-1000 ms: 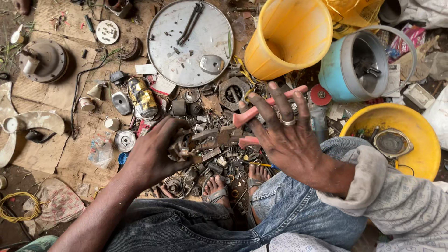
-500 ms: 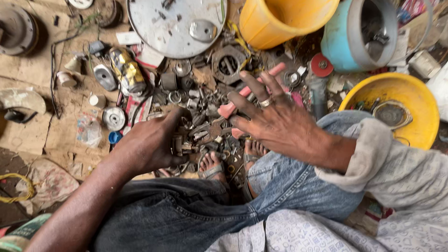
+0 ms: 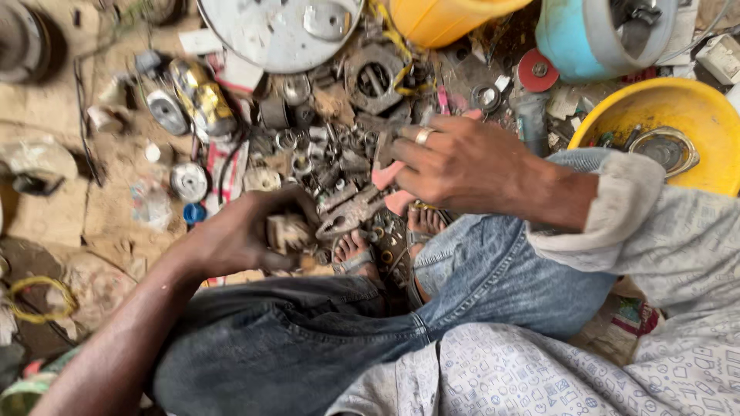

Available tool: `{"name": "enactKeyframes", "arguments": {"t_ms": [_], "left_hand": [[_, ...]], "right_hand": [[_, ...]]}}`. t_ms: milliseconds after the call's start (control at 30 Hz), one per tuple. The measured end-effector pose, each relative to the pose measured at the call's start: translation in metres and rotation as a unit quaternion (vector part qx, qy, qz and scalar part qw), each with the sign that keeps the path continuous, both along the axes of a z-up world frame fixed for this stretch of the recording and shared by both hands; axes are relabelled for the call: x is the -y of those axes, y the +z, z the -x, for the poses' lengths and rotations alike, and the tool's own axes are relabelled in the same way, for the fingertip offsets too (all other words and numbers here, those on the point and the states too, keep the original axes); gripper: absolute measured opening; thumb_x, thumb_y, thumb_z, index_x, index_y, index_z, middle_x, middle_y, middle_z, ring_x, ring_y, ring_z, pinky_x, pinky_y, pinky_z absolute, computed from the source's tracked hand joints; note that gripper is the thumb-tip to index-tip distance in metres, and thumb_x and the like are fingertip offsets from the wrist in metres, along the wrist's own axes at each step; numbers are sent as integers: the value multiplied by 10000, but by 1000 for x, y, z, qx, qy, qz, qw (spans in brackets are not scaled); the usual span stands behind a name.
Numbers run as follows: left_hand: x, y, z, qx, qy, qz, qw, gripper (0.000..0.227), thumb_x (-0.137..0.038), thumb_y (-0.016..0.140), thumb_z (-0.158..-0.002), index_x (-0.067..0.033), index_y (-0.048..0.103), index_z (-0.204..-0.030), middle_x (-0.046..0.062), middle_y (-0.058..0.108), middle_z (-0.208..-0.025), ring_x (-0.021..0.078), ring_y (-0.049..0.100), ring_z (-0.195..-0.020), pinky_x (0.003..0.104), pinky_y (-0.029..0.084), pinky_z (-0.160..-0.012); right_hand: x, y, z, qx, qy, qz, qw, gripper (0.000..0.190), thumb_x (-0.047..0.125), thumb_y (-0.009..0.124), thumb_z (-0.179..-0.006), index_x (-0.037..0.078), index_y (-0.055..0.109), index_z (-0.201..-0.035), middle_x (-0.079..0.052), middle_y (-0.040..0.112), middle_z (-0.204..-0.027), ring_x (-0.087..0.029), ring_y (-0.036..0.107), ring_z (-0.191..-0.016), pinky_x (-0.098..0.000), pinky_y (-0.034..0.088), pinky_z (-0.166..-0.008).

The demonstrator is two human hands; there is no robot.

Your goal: The person sits on the ground and uses a screwdriver and pliers to disassemble and manipulate a small mechanical component. They remove parts, adjust internal pieces, and handle the component repeatedly while surrounded by scrap metal and tools.

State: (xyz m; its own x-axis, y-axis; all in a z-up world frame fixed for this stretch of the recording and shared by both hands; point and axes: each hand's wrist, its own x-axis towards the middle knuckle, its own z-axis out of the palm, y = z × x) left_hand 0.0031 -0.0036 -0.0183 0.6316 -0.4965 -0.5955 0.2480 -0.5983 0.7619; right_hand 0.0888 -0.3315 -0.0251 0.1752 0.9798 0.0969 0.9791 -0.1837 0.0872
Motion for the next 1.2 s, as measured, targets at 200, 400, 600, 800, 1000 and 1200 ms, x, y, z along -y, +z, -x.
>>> {"name": "enactKeyframes", "arguments": {"t_ms": [200,400,600,800,1000,1200], "left_hand": [[-23,-1,5,52,209,97,972,873,-428,899,-611,-68,583,-1341,179,725,-1239,314,706,-1198,488,506,-1071],[-10,1,0,129,119,14,984,820,-343,892,-597,-56,605,-1310,152,705,-1229,278,621,-1248,456,429,-1131],[0,9,-3,72,11,29,997,685,-350,871,-614,-34,695,-1196,137,744,-1207,258,687,-1233,427,470,-1134],[3,4,-5,27,-68,-23,997,971,-455,905,-554,7,593,-1348,173,656,-1369,279,631,-1276,404,460,-1108],[6,10,-6,-11,-82,-46,996,1012,-527,917,-535,-2,603,-1342,162,658,-1368,270,630,-1269,390,477,-1074],[9,6,-6,-112,-86,-36,989,976,-482,902,-478,-69,648,-1325,115,734,-1247,268,756,-1075,384,602,-959]], "right_hand": [[2,27,5,-133,-84,-139,978,297,380,735,-859,86,765,-884,-89,715,-961,-197,692,-762,-376,573,-672],[-7,29,13,-81,-167,-127,974,433,485,638,-947,100,778,-1086,-76,632,-1198,-263,621,-1128,-490,434,-1081],[-7,29,12,-37,-149,-6,988,437,539,560,-968,165,774,-1045,-83,576,-1299,-278,530,-1278,-561,253,-1182],[-7,29,18,-17,-99,12,995,341,488,588,-951,204,774,-981,-48,567,-1332,-243,500,-1354,-564,166,-1210],[-9,20,21,-54,-101,23,993,202,346,657,-943,188,780,-972,-96,571,-1379,-262,554,-1238,-642,136,-1197],[-13,1,15,-106,-51,15,993,145,197,664,-908,243,780,-981,-103,608,-1364,-295,613,-1272,-611,192,-1217]]}}
